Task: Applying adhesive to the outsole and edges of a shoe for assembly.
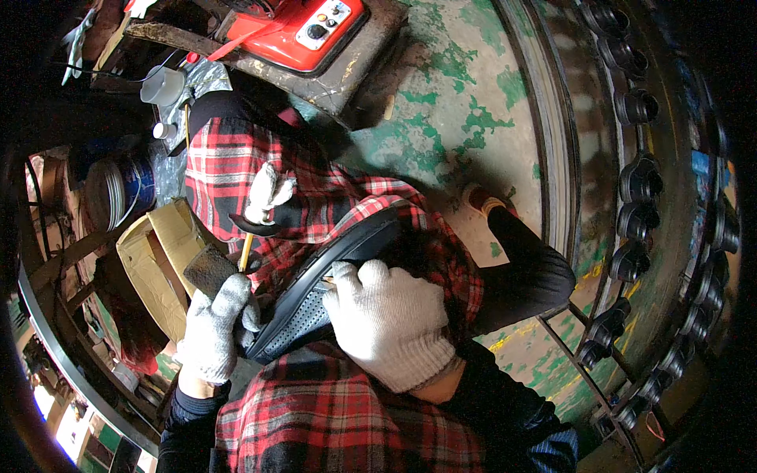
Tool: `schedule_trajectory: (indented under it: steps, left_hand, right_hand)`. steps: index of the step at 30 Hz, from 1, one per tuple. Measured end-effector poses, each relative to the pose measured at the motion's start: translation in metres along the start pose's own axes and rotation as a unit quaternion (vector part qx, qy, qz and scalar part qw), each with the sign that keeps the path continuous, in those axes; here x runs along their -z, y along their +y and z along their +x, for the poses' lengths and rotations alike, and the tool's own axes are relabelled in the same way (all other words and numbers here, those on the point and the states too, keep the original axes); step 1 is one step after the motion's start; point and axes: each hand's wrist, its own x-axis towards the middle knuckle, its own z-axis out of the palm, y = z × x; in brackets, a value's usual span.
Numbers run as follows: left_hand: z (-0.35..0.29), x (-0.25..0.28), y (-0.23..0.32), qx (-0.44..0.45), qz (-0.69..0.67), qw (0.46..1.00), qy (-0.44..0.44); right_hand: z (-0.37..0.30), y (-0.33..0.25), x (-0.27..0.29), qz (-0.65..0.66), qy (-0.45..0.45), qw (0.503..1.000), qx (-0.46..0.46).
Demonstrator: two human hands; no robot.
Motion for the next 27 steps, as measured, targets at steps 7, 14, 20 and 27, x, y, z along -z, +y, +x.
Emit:
schedule_trajectory:
  steps: [7, 14, 20, 27]
  left_hand:
    - [-0.001, -0.005, -0.001, 0.014, -0.004, 1.000, 0.021]
    - [-0.001, -0.012, 0.000, 0.026, -0.022, 0.998, 0.046]
    - [-0.001, -0.016, 0.005, 0.038, -0.035, 0.997, 0.051]
    - [0.002, -0.014, 0.003, 0.035, -0.029, 0.997, 0.059]
  right_hand:
    - [-0.002, -0.003, -0.006, -0.032, -0.008, 0.999, -0.016]
    - [0.000, -0.006, -0.016, -0.060, 0.003, 0.998, -0.021]
    - [0.001, -0.004, -0.019, -0.019, -0.023, 0.999, -0.035]
    - [0.000, 0.002, -0.019, 0.003, -0.007, 1.000, -0.008]
